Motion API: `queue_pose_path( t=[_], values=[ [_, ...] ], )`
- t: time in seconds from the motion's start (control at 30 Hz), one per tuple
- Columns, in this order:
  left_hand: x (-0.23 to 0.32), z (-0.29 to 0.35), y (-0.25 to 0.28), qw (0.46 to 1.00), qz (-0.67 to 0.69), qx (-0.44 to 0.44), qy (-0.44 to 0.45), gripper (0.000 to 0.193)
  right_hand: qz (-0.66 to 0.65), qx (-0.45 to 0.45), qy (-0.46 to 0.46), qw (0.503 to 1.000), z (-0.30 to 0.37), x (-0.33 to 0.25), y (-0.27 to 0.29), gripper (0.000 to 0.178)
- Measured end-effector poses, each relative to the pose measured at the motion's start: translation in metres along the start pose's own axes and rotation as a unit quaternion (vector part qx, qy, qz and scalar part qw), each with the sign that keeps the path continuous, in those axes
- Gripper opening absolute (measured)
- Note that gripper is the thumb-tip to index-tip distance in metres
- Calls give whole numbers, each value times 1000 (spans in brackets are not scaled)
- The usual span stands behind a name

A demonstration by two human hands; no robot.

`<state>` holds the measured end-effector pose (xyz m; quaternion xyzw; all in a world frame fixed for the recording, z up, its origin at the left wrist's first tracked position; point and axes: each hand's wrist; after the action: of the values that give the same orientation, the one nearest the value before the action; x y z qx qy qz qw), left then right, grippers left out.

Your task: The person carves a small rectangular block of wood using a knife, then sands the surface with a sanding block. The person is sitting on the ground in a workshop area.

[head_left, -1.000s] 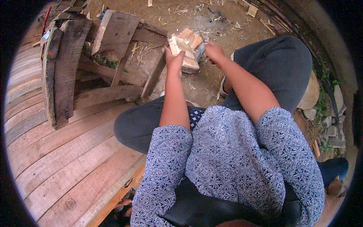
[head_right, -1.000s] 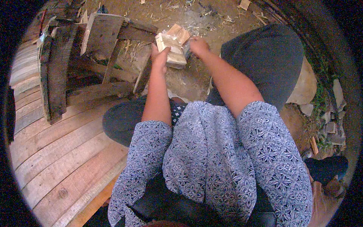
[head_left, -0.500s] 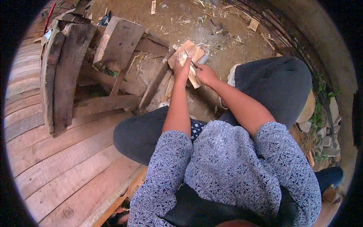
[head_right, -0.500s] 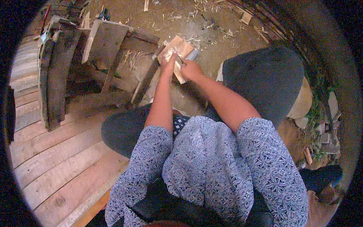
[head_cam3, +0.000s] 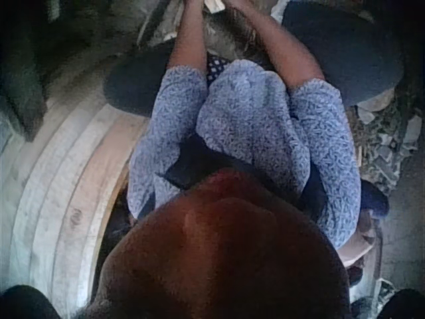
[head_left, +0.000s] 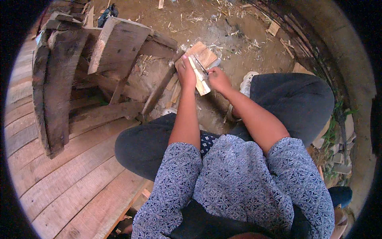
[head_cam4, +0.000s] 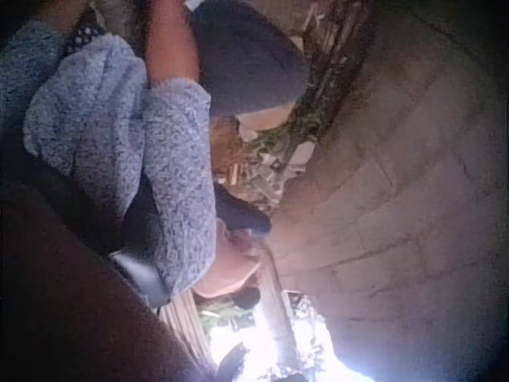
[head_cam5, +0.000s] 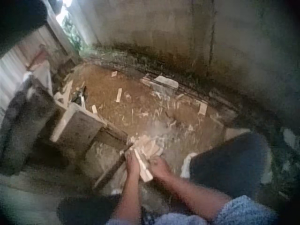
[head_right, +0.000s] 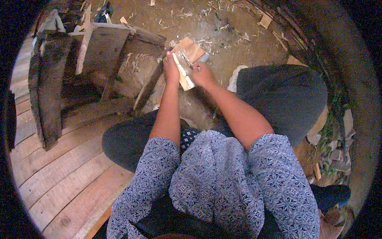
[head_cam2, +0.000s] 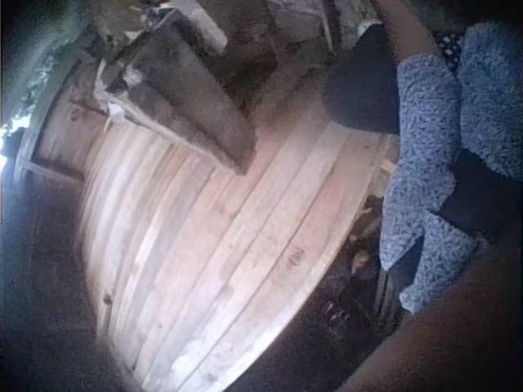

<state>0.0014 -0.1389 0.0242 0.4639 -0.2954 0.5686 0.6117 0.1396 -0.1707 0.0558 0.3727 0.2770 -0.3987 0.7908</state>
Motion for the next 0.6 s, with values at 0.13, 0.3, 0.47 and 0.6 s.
queue_pose_path(
  t=[0.13,0.3,0.47,0.6],
  values=[
    [0,2,2,999,-26,13,28,84,-76,6,189,979,-7,5,-5,25],
    [-3,-2,4,998,-49,10,46,84,-84,17,131,988,-10,-3,-6,25],
    [-1,-2,3,998,-33,13,46,83,-126,4,97,987,-14,1,-2,26],
    [6,0,1,996,-57,24,57,84,-15,-30,44,998,-17,5,4,27]
  ],
)
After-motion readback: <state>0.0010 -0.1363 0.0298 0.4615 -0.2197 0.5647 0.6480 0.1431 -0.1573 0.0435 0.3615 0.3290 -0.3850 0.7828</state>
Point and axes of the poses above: each hand's wrist, its own z-axis away from the middle knuckle, its own y-axis out of the back of the hand, x = y × z, and after that the axes turned 15 degrees about -x, right-handed
